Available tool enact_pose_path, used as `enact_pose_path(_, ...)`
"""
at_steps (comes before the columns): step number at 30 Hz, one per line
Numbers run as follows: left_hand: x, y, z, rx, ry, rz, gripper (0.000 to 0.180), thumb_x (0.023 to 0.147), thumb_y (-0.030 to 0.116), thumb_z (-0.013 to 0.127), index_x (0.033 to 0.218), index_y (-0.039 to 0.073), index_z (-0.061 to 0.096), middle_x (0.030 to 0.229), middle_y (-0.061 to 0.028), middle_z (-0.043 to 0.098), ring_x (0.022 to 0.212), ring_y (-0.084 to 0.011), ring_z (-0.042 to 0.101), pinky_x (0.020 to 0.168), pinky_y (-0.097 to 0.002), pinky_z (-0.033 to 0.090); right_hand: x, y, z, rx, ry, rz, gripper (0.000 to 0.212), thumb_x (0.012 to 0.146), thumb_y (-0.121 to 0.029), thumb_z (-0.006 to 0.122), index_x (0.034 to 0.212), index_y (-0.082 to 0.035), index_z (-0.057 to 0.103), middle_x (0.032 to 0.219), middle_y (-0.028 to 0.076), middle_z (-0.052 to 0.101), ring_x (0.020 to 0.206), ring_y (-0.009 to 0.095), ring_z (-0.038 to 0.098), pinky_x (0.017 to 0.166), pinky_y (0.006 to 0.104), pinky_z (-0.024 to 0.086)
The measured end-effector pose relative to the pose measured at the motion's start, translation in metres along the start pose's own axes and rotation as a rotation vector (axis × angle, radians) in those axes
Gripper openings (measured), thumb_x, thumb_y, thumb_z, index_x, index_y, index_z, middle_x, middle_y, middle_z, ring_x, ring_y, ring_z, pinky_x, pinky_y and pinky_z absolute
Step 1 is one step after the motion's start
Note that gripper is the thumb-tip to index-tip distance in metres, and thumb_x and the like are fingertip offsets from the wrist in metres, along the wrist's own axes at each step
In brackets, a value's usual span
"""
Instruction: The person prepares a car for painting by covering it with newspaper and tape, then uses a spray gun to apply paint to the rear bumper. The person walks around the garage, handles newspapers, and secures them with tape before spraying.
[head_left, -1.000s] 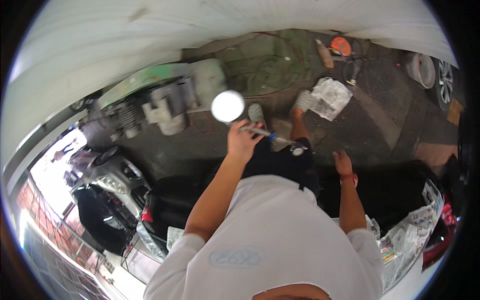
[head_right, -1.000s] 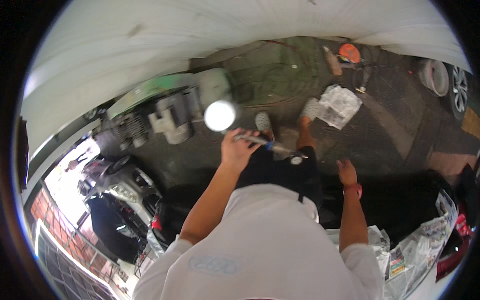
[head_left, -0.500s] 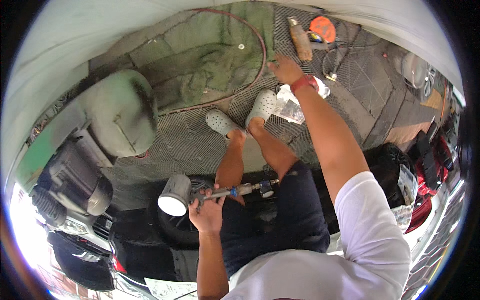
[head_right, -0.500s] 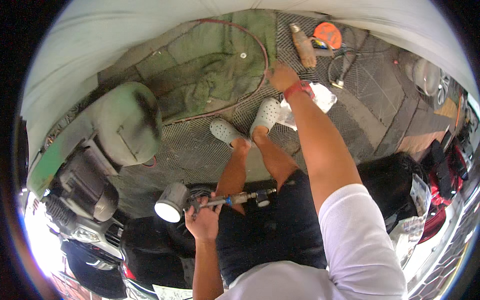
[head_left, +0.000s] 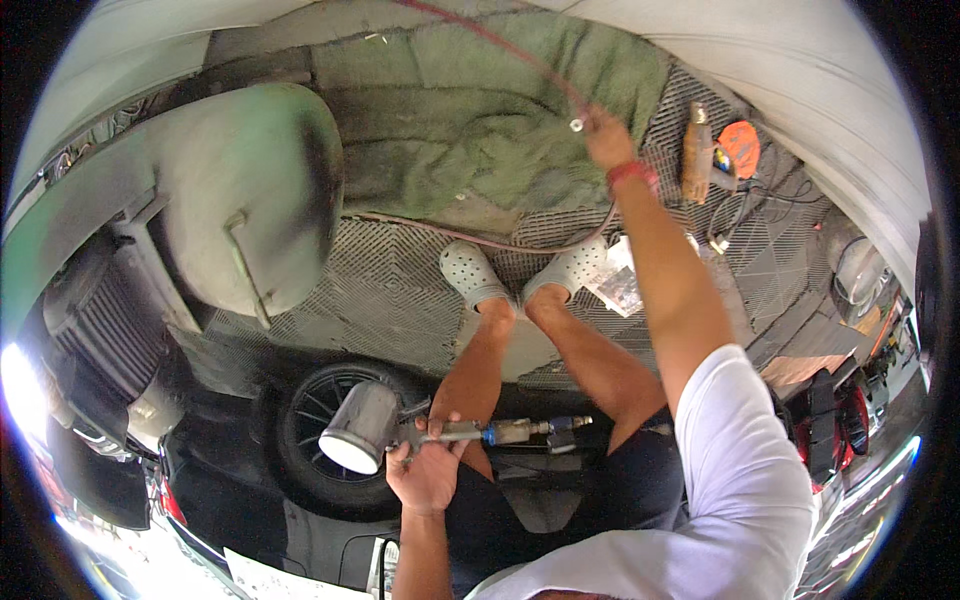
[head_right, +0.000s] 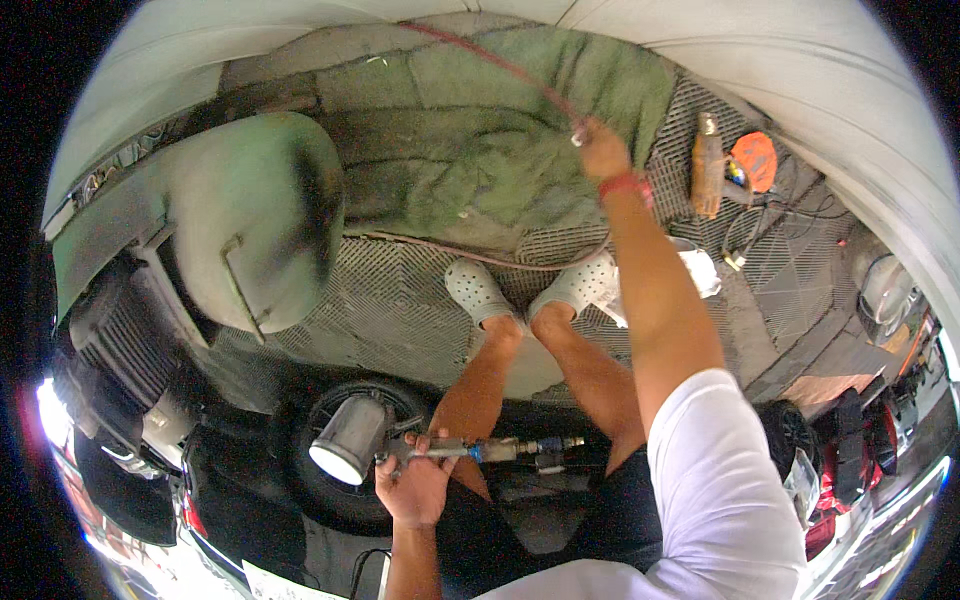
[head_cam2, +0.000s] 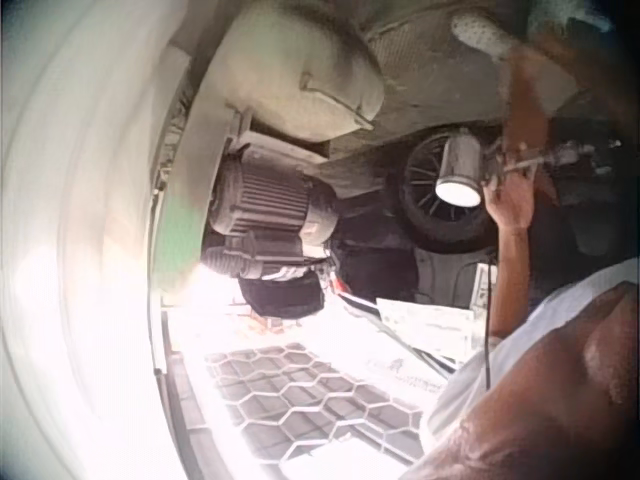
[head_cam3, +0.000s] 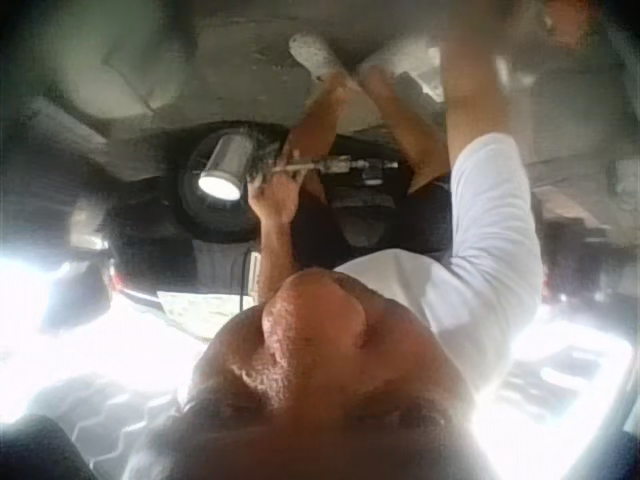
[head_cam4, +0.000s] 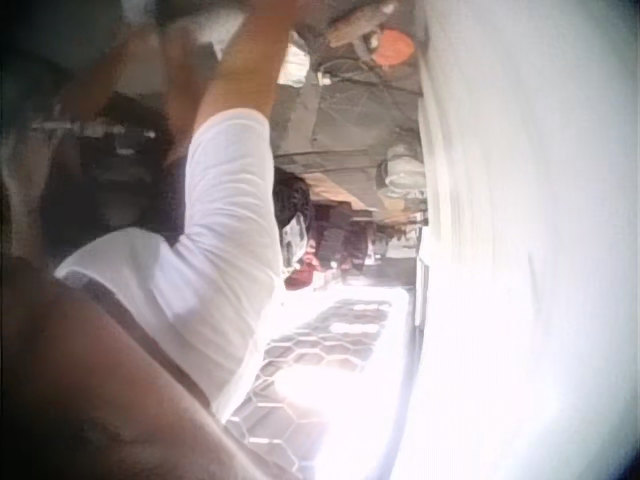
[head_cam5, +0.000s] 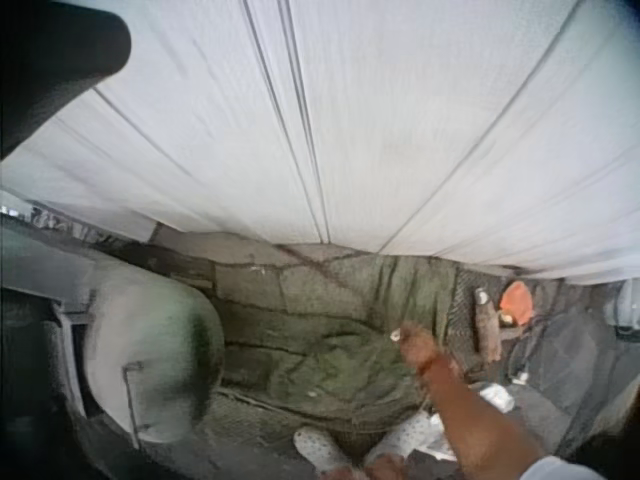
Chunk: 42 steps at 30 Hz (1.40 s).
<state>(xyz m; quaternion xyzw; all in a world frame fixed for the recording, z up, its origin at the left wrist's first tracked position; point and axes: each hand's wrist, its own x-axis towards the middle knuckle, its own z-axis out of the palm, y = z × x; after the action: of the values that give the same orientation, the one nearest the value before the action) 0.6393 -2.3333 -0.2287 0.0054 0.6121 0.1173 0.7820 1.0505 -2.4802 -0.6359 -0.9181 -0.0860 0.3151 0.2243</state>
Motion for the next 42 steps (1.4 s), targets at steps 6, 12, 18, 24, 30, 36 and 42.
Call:
enact_pose_path(6,-0.027,-0.019,-0.004,0.025,-0.019,-0.050,0.027,0.091,0.034,0.064,0.109,0.014,0.061,0.103,-0.0034,0.060,0.135,-0.0343,0.051,0.114,-0.0587,0.037,-0.166,-0.085,-0.044,0.089,-0.126,0.025,0.035,0.102,-0.035,0.061,0.117,-0.004,0.070,0.101,0.026,0.072,0.091,0.045,0.070,0.081,0.0504,0.055)
enact_pose_path(12,-0.075,-0.020,0.005,0.098,-0.096,-0.029,0.021,0.096,0.031,0.060,0.107,0.014,0.058,0.103,-0.0053,0.058,0.132,-0.0333,0.053,0.112,-0.0573,0.037,-0.281,-0.131,-0.143,0.380,-0.220,0.089,0.028,0.101,-0.028,0.065,0.114,-0.004,0.071,0.078,0.013,0.067,0.070,0.026,0.067,0.069,0.0373,0.053)
enact_pose_path(18,-0.131,0.011,0.044,0.154,-0.201,0.034,0.018,0.098,0.030,0.054,0.109,0.015,0.054,0.103,-0.0045,0.057,0.129,-0.0323,0.055,0.110,-0.0574,0.038,-0.365,-0.212,-0.239,0.624,-0.437,0.157,0.030,0.104,-0.015,0.060,0.131,-0.005,0.064,0.085,0.006,0.067,0.075,0.014,0.066,0.068,0.0302,0.053)
enact_pose_path(24,-0.216,0.052,0.084,0.094,-0.245,0.183,0.018,0.099,0.034,0.054,0.105,0.016,0.053,0.097,-0.0025,0.058,0.121,-0.0305,0.060,0.105,-0.0523,0.040,-0.418,-0.272,-0.296,0.599,-0.470,0.015,0.027,0.104,-0.013,0.059,0.129,-0.003,0.062,0.081,0.002,0.061,0.066,0.012,0.059,0.062,0.0286,0.051)
enact_pose_path(30,-0.308,0.060,0.073,-0.210,-0.297,0.424,0.021,0.098,0.037,0.055,0.100,0.016,0.052,0.089,-0.0034,0.058,0.110,-0.0299,0.060,0.101,-0.0487,0.041,-0.462,-0.239,-0.367,0.456,-0.524,-0.136,0.032,0.106,-0.015,0.055,0.134,-0.001,0.055,0.072,0.002,0.058,0.061,0.014,0.061,0.059,0.0288,0.053)
enact_pose_path(36,-0.423,0.044,0.041,-0.550,-0.248,0.845,0.031,0.095,0.042,0.058,0.096,0.014,0.044,0.078,-0.0022,0.047,0.084,-0.0230,0.053,0.088,-0.0423,0.045,-0.514,-0.179,-0.445,0.180,-0.771,-0.254,0.027,0.108,-0.018,0.051,0.128,0.001,0.055,0.072,0.007,0.064,0.058,0.017,0.063,0.057,0.0303,0.054)
enact_pose_path(42,-0.539,-0.016,-0.052,-0.800,-0.071,1.175,0.042,0.095,0.052,0.060,0.092,0.015,0.041,0.072,-0.0011,0.048,0.080,-0.0234,0.053,0.086,-0.0447,0.046,-0.568,-0.160,-0.484,0.056,-1.017,-0.580,0.039,0.107,-0.018,0.057,0.140,0.002,0.050,0.075,0.009,0.065,0.062,0.017,0.065,0.057,0.0314,0.053)
